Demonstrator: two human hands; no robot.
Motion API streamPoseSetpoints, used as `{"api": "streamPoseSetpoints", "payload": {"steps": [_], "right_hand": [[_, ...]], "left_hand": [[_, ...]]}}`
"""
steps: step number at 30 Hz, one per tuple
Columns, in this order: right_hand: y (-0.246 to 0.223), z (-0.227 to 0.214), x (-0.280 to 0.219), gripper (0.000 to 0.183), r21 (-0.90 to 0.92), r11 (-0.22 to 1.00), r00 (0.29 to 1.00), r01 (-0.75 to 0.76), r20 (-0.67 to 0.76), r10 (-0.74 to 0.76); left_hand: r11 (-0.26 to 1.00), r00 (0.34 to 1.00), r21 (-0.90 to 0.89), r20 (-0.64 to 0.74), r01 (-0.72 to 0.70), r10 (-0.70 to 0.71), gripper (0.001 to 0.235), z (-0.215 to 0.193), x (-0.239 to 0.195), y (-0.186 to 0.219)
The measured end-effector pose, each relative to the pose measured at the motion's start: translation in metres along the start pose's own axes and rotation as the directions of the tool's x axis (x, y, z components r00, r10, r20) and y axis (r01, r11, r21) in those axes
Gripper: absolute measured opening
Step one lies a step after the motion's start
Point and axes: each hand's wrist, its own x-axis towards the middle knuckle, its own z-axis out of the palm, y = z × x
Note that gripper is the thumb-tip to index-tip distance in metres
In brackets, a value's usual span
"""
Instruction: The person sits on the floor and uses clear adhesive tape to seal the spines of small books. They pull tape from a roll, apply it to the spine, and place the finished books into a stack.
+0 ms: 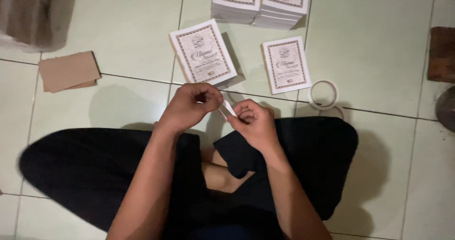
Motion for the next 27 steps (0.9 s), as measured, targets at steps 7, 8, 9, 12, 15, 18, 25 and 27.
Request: {"api": "streamPoseSetpoints", "payload": {"steps": [7,8,9,12,15,18,25,27], "right_hand": [[-0.011,0.054,0.007,0.021,-0.063,0.997,0.999,0.034,0.022,-0.032],[-0.014,0.060,0.007,0.021,-0.070,0.997,0.999,0.034,0.031,-0.032],[-0.018,0.066,0.007,0.020,-0.079,0.996,0.999,0.039,0.002,-0.039],[-0.031,0.078,0.014,0.019,-0.105,0.992,0.997,0.064,-0.033,-0.068],[-0.038,0.085,0.016,0.018,-0.127,0.991,0.998,0.048,-0.037,-0.053],[-0.038,0.088,0.019,0.021,-0.117,0.993,0.999,0.000,-0.044,-0.005],[-0.032,0.087,0.017,0.023,0.082,0.984,0.986,-0.160,-0.032,0.163],[-0.019,0.090,0.016,0.022,0.081,0.973,0.975,-0.214,-0.042,0.218]], "left_hand": [[1.000,0.997,-0.013,-0.077,0.024,-0.025,0.014,-0.051,-0.013,-0.018],[0.999,0.996,-0.022,-0.084,0.026,-0.027,0.014,-0.056,-0.015,-0.022],[0.999,0.995,-0.021,-0.084,0.047,-0.048,0.016,-0.060,-0.017,-0.027],[0.997,0.995,-0.057,-0.090,0.045,-0.050,0.015,-0.068,-0.015,-0.022],[0.991,0.996,-0.124,-0.069,0.053,-0.062,0.015,-0.073,-0.012,-0.021],[0.996,0.997,-0.087,-0.057,0.036,-0.041,0.013,-0.082,-0.002,-0.022],[0.955,0.976,0.255,-0.117,-0.150,0.185,0.007,-0.108,0.063,-0.026],[0.950,0.976,0.278,-0.116,-0.145,0.183,0.007,-0.117,0.084,-0.031]]}}
